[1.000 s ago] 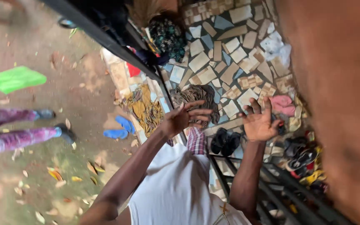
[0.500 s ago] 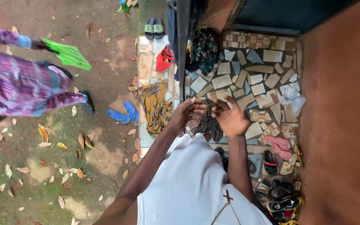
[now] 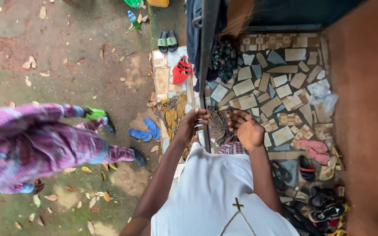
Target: Tending a small outdoor fire and peeling seeds or nuts by hand.
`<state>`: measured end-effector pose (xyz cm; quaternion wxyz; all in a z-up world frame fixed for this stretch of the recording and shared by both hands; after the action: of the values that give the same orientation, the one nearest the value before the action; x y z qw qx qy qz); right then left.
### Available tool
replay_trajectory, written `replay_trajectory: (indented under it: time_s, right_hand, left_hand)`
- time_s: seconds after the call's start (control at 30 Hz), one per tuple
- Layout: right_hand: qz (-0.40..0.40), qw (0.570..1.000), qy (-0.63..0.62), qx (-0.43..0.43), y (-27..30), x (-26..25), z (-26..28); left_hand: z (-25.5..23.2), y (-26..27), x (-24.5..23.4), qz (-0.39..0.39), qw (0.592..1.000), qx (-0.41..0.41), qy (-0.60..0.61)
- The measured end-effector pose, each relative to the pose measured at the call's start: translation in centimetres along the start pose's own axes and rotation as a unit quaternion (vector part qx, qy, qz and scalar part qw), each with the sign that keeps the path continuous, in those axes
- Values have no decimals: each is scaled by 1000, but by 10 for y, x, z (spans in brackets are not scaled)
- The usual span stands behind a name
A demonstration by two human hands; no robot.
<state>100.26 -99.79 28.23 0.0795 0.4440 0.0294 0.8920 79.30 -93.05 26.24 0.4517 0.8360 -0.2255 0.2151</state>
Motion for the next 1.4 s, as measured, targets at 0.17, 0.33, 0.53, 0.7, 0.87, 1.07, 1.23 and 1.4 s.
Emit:
replay_trajectory:
  time_s: [0.17,0.33,0.53,0.7,0.87,1.07,1.23,1.4]
  right_hand:
    - [-78,996,-13,-30,8,-55,18]
    - [-160,983,-43,-84,21,-109,51]
    - [-205,968,-71,-124,16,-177,96]
    - [-199,965,-55,-159,-11,-206,174]
    - [-185,967,-34,-172,-50,-223,269]
    - [-145,957,-29,-251,-112,-259,346]
    - [-190,950,-18,-246,-171,-324,362]
    - [-188,956,17,-225,-244,-364,410]
  left_hand:
    - [4,-20,8,-7,998,-42,-37]
    - [23,-66,50,12,990,-111,-91]
    - [20,-141,137,55,975,-123,-179]
    - [-12,-180,206,65,966,-85,-236]
    - [-40,-223,247,37,974,-44,-219]
    - [-54,-284,285,9,982,-67,-177]
    - [-68,-355,325,18,975,-116,-189]
    - [-98,-485,381,67,979,-103,-166]
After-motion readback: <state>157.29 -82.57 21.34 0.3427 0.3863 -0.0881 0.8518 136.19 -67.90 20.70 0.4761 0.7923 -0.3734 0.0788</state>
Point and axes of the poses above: each hand's wrist, its own y-axis away from the middle knuckle, its own x-axis out of the palm, z = x × y, the point moved 8 cm from there along -y, towards the middle knuckle, and after that the axes turned 13 degrees about -x, right-handed, at the moved point
